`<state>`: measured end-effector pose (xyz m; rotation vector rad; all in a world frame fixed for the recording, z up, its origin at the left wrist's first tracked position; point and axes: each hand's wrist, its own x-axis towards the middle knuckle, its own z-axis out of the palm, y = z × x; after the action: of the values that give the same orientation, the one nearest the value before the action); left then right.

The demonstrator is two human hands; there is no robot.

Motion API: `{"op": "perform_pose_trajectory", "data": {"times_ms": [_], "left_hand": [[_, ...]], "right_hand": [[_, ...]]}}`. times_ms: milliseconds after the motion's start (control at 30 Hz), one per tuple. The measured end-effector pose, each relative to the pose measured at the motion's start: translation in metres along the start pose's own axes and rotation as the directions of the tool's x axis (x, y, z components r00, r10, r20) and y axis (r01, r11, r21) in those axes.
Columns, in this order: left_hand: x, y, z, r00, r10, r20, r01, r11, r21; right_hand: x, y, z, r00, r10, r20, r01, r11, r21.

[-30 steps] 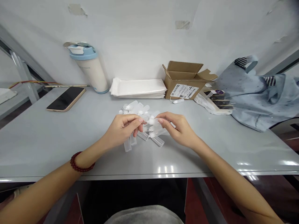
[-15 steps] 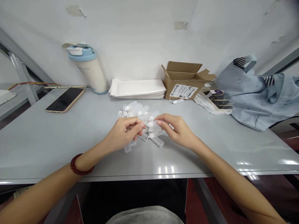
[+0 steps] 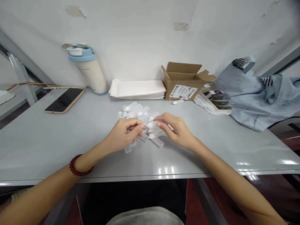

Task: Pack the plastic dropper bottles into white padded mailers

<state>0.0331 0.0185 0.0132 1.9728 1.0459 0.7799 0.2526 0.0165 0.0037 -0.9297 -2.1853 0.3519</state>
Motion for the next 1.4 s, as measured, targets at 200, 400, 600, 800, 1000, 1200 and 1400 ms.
{"op": "perform_pose_trajectory", "data": {"times_ms": [200,400,600,800,1000,1200,1400], "left_hand": [[0.0,-0.004,0.003,0.994,0.087,-0.066,-0.074,0.98,0.184],[-0.001,-0.021,0.009,0.957,0.285,-0.044,-0.237,0.863,0.446],[-0.001,-0.025,0.006,0.929,0.367,-0.054,-0.27,0.768,0.581],[-0.002,-0.022,0.005,0.914,0.403,-0.055,-0.292,0.744,0.601],[-0.002,-0.023,0.006,0.9,0.433,-0.044,-0.326,0.737,0.592],[-0.001,-0.024,0.007,0.896,0.441,-0.055,-0.331,0.744,0.58],[-0.002,-0.022,0.007,0.901,0.429,-0.06,-0.326,0.763,0.558]], "right_hand": [[0.001,0.008,-0.002,0.999,-0.002,-0.041,-0.001,0.997,-0.071],[0.003,0.047,-0.006,0.984,0.096,-0.15,-0.134,0.953,-0.27],[-0.003,0.102,-0.017,0.966,0.215,-0.142,-0.258,0.813,-0.522],[-0.009,0.121,-0.023,0.947,0.314,-0.067,-0.269,0.663,-0.698],[-0.002,0.122,-0.024,0.946,0.32,-0.045,-0.231,0.573,-0.786],[0.0,0.128,-0.025,0.941,0.337,-0.034,-0.234,0.574,-0.785],[-0.004,0.135,-0.033,0.897,0.418,-0.141,-0.394,0.616,-0.682]]}}
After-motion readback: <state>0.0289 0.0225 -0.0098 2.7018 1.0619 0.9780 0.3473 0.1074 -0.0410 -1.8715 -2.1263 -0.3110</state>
